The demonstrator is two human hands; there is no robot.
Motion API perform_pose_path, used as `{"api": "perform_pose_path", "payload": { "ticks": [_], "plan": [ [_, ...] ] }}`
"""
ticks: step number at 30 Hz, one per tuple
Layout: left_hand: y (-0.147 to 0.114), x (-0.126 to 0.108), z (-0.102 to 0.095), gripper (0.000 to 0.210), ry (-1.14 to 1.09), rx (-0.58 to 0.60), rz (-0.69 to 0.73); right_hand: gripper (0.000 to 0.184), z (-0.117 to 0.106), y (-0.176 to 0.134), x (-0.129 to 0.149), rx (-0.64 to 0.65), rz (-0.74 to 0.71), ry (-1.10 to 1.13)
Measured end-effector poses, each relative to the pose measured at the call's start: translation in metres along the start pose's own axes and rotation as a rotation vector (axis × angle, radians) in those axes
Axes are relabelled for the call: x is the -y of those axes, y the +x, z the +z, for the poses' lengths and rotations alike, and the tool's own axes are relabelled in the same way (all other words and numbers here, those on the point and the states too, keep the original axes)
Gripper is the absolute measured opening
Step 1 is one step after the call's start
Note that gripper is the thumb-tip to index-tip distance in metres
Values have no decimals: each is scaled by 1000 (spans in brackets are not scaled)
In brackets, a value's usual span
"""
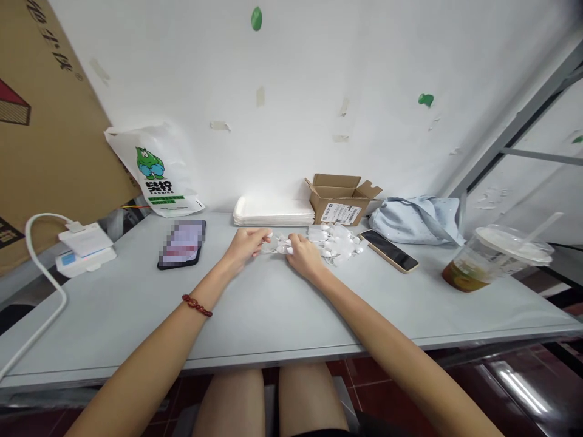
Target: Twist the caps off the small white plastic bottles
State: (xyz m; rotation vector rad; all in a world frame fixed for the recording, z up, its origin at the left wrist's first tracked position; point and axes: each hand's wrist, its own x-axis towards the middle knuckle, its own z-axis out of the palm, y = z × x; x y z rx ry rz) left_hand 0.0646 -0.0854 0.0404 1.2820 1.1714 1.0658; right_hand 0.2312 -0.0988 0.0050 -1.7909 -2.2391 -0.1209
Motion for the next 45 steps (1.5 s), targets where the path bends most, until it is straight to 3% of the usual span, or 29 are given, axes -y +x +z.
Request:
{"api": "perform_pose_path", "payload": {
  "ticks": [4,7,9,13,18,26,32,38,45],
  "plan": [
    [-1,-10,-5,22,-447,129,-99,28,0,-1,0,2,2,4],
    [-2,-15,-6,24,-555,152,-107,28,-2,-2,1,6,4,5],
    [-2,-14,-6,19,-474,137,-103,28,-3,-2,1,7,7,5],
    [-2,-5,-2,17,-108,89,-31,29,-3,-2,2,10,9,7],
    [-2,5,5,25,216,125,149,29,-4,-3,3,11,4,3],
    [-3,10,15,27,259,111,246,27,-4,-4,4,9,-29,-38],
    [-5,4,20,18,167,66,220,25,-4,-6,6,-27,-18,28],
    [-4,-1,12,18,127,46,217,23,-1,-6,4,-49,35,94],
    [0,1,-1,23,298,69,256,20,-1,-5,3,-31,35,72]
  ]
}}
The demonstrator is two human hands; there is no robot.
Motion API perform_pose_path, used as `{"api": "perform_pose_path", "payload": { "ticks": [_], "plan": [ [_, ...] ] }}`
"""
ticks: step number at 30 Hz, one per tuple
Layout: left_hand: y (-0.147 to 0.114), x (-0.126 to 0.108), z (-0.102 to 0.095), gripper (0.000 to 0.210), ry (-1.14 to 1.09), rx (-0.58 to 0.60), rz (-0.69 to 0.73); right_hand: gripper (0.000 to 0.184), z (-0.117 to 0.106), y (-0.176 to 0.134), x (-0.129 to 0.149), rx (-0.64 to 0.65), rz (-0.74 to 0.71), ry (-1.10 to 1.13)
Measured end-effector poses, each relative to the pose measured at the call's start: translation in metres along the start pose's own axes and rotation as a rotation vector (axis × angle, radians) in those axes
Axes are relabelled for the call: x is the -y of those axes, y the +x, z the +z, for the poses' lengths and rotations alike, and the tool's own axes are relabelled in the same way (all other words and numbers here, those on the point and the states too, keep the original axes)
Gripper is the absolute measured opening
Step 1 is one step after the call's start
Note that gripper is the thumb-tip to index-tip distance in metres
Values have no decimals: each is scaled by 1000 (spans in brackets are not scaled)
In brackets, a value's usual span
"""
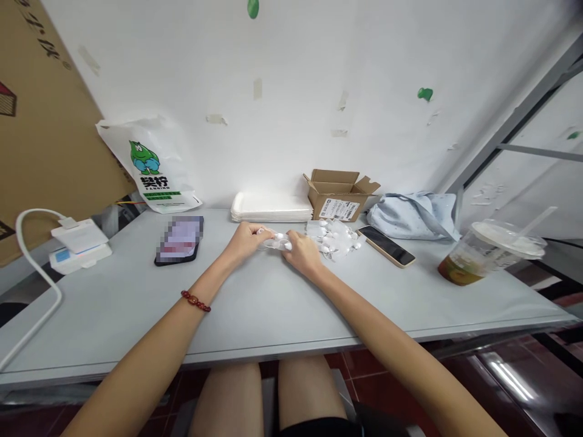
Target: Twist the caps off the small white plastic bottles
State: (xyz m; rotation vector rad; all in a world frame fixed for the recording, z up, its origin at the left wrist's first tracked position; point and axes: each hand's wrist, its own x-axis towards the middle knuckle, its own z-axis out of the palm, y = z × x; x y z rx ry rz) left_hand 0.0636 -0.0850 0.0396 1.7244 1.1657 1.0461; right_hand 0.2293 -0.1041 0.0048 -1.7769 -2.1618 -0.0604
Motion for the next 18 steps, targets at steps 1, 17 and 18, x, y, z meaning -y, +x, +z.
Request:
{"api": "perform_pose_path", "payload": {
  "ticks": [1,17,18],
  "plan": [
    [0,2,0,25,19,10,6,20,0,0,0,4,0,-4],
    [0,5,7,32,-5,104,-31,23,-5,-1,6,81,-24,-22],
    [0,5,8,33,-21,98,-51,23,-6,-1,6,84,-25,-24]
  ]
}}
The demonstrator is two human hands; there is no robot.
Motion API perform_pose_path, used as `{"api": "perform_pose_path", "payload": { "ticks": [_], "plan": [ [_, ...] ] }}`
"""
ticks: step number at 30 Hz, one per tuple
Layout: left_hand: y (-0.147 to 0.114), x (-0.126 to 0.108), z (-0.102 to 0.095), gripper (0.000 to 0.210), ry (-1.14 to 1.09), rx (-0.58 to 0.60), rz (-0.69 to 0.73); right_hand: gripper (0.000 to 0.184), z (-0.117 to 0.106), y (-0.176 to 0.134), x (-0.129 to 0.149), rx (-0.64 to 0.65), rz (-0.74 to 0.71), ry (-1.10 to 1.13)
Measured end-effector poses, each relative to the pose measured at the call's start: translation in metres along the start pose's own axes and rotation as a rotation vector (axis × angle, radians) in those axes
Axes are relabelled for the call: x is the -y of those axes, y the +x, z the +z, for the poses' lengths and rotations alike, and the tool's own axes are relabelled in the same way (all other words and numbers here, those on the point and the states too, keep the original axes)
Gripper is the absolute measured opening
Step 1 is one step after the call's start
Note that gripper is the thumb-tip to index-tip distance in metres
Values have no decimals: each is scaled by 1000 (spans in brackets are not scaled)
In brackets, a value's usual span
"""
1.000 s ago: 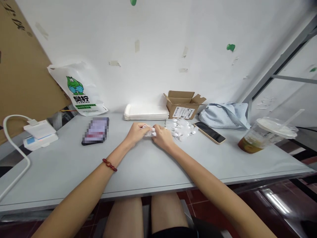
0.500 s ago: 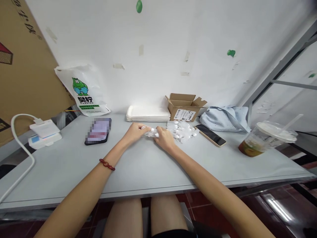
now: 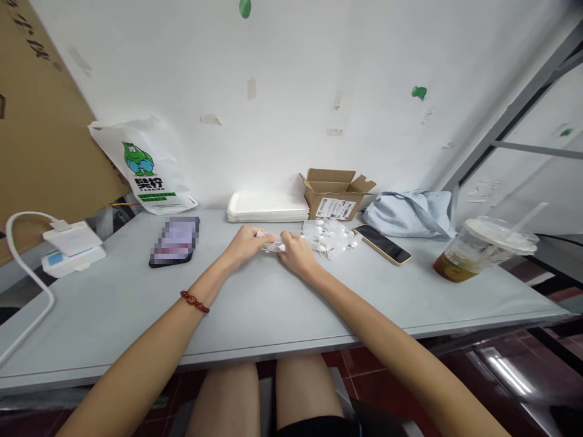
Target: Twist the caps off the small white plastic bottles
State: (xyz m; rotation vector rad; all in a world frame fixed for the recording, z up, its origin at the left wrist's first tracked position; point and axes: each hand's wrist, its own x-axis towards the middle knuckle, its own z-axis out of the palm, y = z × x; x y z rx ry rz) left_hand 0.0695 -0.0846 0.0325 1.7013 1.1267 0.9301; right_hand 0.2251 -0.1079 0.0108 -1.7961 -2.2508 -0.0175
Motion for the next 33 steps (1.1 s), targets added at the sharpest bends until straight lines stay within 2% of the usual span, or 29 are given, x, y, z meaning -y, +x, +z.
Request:
{"api": "perform_pose_path", "payload": {
  "ticks": [5,9,13,18,26,28,31,33],
  "plan": [
    [1,-3,6,29,-126,-58,-183,25,0,-1,1,4,-7,-35],
    [0,-5,5,26,-192,-50,-304,24,3,0,0,-15,-25,-51],
    [-3,-6,-2,26,-203,-16,-276,23,3,0,0,-20,-18,-53],
    [-3,-8,-5,36,-185,13,-258,24,0,-1,2,-1,-8,-57],
    [-2,-3,11,28,-96,-187,-267,24,0,-1,2,11,-6,-58],
    [-3,-5,8,30,-118,-143,-264,24,1,-1,2,3,-5,-59],
    [-5,-8,0,29,-169,14,-243,23,2,-1,1,-4,-9,-60],
    [-5,-8,-2,27,-174,52,-239,23,2,-1,1,-6,-3,-63]
  ]
}}
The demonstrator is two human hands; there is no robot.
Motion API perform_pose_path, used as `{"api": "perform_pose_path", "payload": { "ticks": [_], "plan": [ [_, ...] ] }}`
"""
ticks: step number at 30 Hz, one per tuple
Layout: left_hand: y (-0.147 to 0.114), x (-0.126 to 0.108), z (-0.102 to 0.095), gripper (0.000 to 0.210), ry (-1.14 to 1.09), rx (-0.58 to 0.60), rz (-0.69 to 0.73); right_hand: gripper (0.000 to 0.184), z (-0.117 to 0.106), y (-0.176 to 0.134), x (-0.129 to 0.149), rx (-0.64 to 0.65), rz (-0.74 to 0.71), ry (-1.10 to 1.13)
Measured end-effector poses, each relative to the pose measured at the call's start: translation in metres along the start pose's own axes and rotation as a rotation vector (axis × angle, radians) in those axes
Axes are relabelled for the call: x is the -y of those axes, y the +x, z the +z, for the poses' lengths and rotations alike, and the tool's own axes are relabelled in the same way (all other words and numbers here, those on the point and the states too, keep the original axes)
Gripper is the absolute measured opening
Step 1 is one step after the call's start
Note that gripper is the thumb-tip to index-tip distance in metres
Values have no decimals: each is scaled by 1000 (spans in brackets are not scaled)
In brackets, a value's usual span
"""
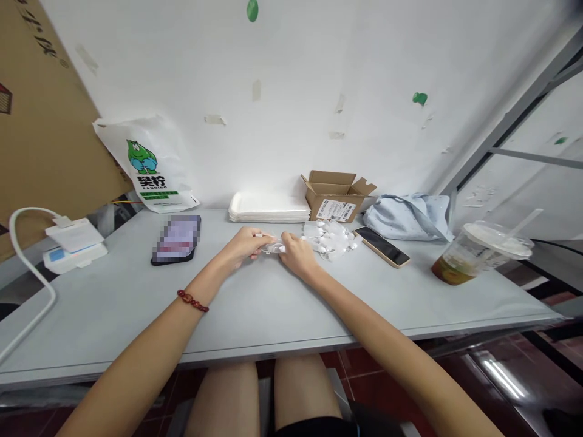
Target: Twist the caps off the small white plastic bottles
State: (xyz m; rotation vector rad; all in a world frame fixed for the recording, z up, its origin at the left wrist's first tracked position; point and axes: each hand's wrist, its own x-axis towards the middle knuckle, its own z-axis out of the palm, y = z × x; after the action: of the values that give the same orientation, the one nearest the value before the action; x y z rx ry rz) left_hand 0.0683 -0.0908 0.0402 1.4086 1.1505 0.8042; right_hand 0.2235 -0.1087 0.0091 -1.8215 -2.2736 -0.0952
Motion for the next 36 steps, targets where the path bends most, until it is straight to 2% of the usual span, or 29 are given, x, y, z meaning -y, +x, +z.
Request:
{"api": "perform_pose_path", "payload": {
  "ticks": [5,10,13,19,26,30,33,36],
  "plan": [
    [3,3,2,29,-7,-71,-37,24,-1,0,1,2,-3,4],
    [3,2,-2,33,-58,-57,-120,23,-3,-1,0,-2,-1,7],
    [2,0,-3,30,-65,-49,-124,25,-3,-1,1,8,-2,12],
    [1,-3,3,30,-47,-141,-127,26,-4,0,3,5,6,2],
    [-2,-5,-7,34,50,4,8,26,0,0,-1,-1,-1,12],
    [1,-1,-5,27,106,-11,65,25,-1,0,0,3,3,9],
    [3,1,-3,32,116,-63,47,25,-3,-1,0,16,6,11],
    [1,0,-6,30,103,5,50,26,-4,-1,1,20,8,11]
  ]
}}
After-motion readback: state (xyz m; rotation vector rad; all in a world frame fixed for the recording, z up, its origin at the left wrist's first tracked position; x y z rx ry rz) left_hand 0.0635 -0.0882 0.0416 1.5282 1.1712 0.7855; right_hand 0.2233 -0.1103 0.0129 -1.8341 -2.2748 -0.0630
